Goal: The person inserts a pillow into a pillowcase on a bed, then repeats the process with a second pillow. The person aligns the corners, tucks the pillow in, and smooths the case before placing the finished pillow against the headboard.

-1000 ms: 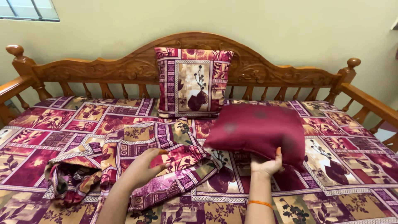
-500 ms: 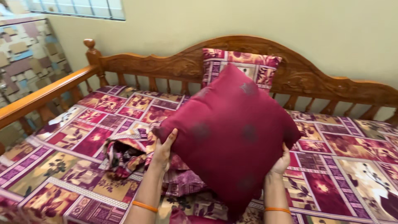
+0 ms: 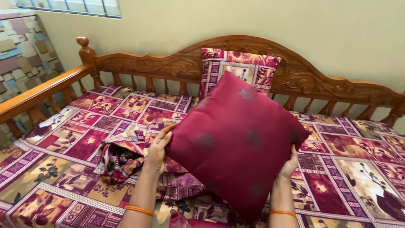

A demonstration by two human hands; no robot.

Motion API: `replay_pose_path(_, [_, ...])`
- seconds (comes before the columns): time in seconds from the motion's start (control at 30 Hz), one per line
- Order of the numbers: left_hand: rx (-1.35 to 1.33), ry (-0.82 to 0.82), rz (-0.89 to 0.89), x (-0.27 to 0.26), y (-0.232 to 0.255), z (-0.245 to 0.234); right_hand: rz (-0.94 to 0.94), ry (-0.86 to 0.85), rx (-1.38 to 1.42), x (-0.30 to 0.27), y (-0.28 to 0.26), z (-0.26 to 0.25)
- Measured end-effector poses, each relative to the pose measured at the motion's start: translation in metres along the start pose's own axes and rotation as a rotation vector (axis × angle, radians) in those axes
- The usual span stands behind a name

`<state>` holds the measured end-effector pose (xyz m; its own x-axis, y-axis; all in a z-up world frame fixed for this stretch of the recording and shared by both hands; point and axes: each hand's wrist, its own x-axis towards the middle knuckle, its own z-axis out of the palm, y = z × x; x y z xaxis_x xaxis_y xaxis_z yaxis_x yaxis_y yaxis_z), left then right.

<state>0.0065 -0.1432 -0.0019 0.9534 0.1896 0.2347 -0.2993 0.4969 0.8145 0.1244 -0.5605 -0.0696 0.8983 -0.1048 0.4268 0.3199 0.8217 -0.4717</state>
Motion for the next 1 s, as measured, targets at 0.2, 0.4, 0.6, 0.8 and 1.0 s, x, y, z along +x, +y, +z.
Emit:
replay_pose_path(0.2, [0.133, 0.004, -0.092, 0.007, -0.009, -0.013, -0.009, 0.018, -0.114, -0.007, -0.008, 0.029])
replay_pose_path(0.4, [0.626, -0.088, -0.318, 0.006, -0.007, -0.029, 0.07, 0.036, -0.237, -0.008, -0.017, 0.035])
replay_pose_path(0.6, [0.752, -0.021, -0.303, 0.018, -0.032, -0.045, 0.416, 0.251, -0.504, 0.004, -0.012, 0.01])
replay_pose_path(0.8, [0.631, 0.045, -0.185, 0.008, -0.021, -0.022, 0.447, 0.33, -0.626, 0.004, -0.021, 0.039])
replay_pose_path(1.0, [0.547, 0.081, -0.149, -0.001, -0.017, 0.001, 0.561, 0.353, -0.726, 0.008, -0.008, 0.027])
